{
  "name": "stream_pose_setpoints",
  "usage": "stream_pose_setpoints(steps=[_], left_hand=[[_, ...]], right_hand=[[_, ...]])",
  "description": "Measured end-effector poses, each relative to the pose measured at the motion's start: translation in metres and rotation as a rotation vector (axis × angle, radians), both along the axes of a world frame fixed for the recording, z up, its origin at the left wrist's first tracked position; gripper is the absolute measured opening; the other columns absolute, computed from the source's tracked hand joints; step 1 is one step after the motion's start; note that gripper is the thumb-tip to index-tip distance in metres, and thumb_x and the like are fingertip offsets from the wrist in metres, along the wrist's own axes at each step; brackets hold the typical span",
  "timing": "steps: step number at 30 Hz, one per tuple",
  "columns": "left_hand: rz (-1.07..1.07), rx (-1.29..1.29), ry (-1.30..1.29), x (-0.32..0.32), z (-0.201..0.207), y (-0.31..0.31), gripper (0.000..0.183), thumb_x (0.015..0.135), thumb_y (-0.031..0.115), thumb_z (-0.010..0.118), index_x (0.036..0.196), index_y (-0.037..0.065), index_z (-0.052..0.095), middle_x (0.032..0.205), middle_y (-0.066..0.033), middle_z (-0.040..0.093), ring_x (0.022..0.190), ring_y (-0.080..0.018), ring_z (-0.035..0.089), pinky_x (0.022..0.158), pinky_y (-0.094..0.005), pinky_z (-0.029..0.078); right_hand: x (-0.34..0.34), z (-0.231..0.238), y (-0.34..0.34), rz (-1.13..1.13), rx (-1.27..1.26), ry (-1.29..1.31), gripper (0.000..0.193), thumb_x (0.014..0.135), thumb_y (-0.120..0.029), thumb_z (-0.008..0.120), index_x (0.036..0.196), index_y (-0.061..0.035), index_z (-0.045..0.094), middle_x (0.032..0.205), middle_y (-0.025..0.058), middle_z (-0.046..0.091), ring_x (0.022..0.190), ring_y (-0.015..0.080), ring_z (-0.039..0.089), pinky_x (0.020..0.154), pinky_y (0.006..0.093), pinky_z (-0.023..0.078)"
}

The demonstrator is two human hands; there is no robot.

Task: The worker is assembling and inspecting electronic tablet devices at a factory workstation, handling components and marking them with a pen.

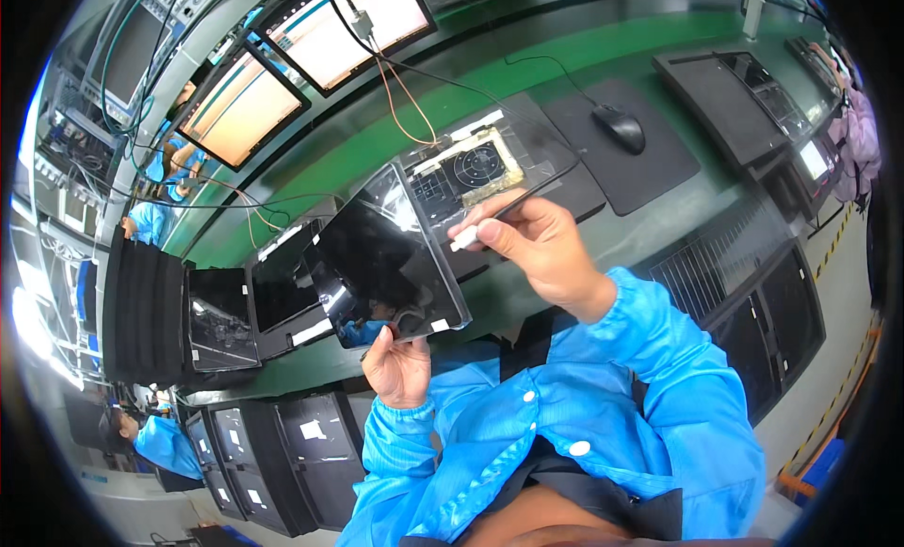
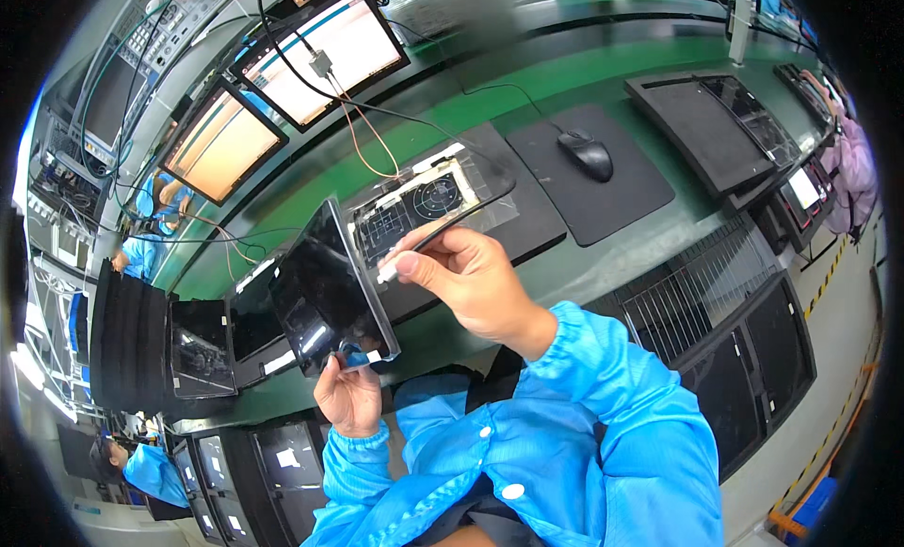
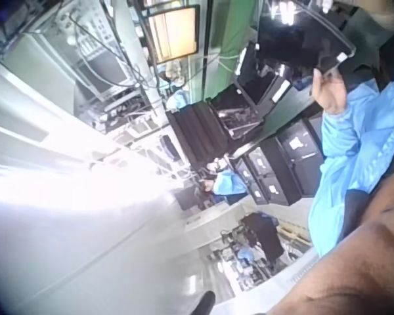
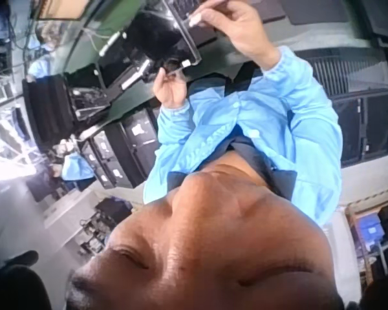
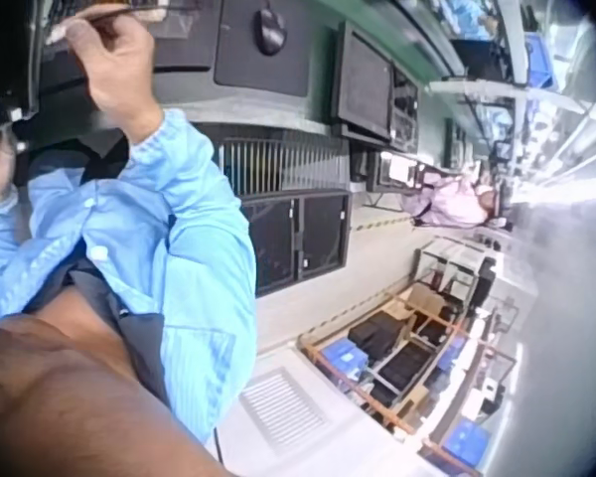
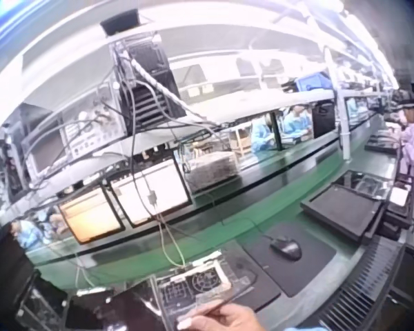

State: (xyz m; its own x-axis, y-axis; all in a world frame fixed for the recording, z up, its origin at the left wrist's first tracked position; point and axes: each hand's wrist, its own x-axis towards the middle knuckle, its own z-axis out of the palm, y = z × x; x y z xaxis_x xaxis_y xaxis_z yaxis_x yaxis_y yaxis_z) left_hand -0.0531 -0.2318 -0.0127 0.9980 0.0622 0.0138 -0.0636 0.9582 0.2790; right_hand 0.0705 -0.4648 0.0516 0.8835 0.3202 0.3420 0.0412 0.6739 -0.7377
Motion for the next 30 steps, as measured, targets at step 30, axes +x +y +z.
stream_pose_setpoints(steps=[30], left_hand=[[0.047,0.719,0.070,0.039,0.023,-0.052,0.033,0.108,0.018,0.056,0.131,-0.006,0.060,0.123,-0.0164,0.070,0.115,-0.0278,0.069,0.099,-0.0454,0.059]], right_hand=[[0.024,-0.042,-0.017,0.177,-0.089,0.395,0.028,0.104,-0.023,0.064,0.120,0.0007,0.064,0.109,0.0095,0.072,0.097,0.0173,0.071,0.086,0.0329,0.057]])
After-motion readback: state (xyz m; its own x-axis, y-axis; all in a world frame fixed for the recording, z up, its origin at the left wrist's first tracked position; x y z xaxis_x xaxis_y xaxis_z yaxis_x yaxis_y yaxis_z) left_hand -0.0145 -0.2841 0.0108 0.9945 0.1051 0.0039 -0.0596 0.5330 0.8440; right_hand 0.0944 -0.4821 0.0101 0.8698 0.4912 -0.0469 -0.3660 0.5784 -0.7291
